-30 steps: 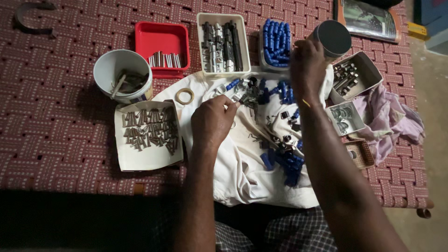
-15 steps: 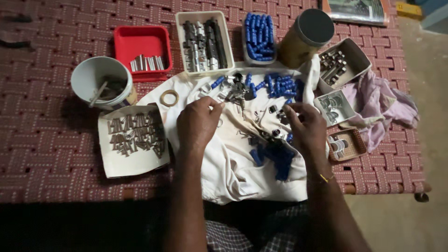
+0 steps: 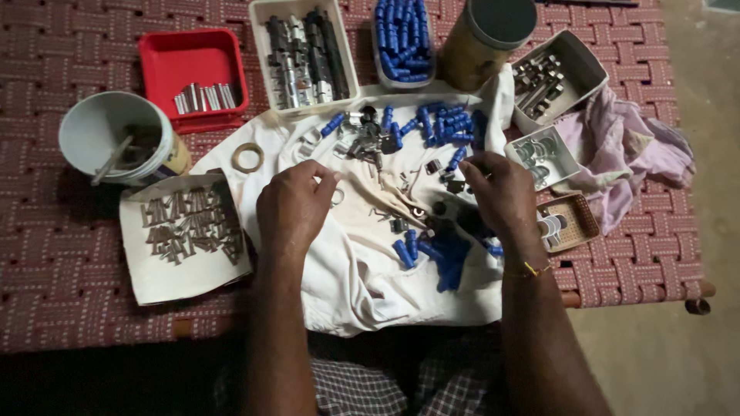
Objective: The person picks up and joins small metal and blue plastic components by hand, taking items from various trays and placing finished pieces back onto a white cloth.
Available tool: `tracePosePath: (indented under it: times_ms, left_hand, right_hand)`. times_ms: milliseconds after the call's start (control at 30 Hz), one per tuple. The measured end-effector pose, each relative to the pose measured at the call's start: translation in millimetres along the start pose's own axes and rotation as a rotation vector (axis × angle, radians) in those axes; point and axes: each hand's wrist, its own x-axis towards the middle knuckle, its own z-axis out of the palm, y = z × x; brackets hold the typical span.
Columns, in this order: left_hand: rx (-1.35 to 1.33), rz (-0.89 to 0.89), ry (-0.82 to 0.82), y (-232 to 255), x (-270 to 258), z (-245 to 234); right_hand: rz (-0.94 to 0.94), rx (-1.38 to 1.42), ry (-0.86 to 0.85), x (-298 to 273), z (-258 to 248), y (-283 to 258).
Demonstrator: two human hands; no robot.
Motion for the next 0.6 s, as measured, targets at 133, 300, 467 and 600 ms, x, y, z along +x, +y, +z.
tracePosePath:
  times_ms: [133,300,467,600]
  left_hand:
    - [0.041,0.000,-0.145,7.1,-2.3,3.1]
    - [0.092,0.167,-0.321,16.3,-10.9,14.6]
    - [0.070,0.114,-0.515,31.8,-18.9,21.8]
    - [0.176,0.125,-0.596,37.3,-23.3,22.4]
  right_hand:
    - [0.038,0.130,-0.048,-1.2,-6.4,9.9]
    - [0.180,0.043,-0.407,-3.7,-12.7,-2.4]
    - [-0.086,0.078,-0.567,-11.8,-19.9,-18.6]
    - [-0.170,0.037,-0.652,-19.5,-10.8,-23.1]
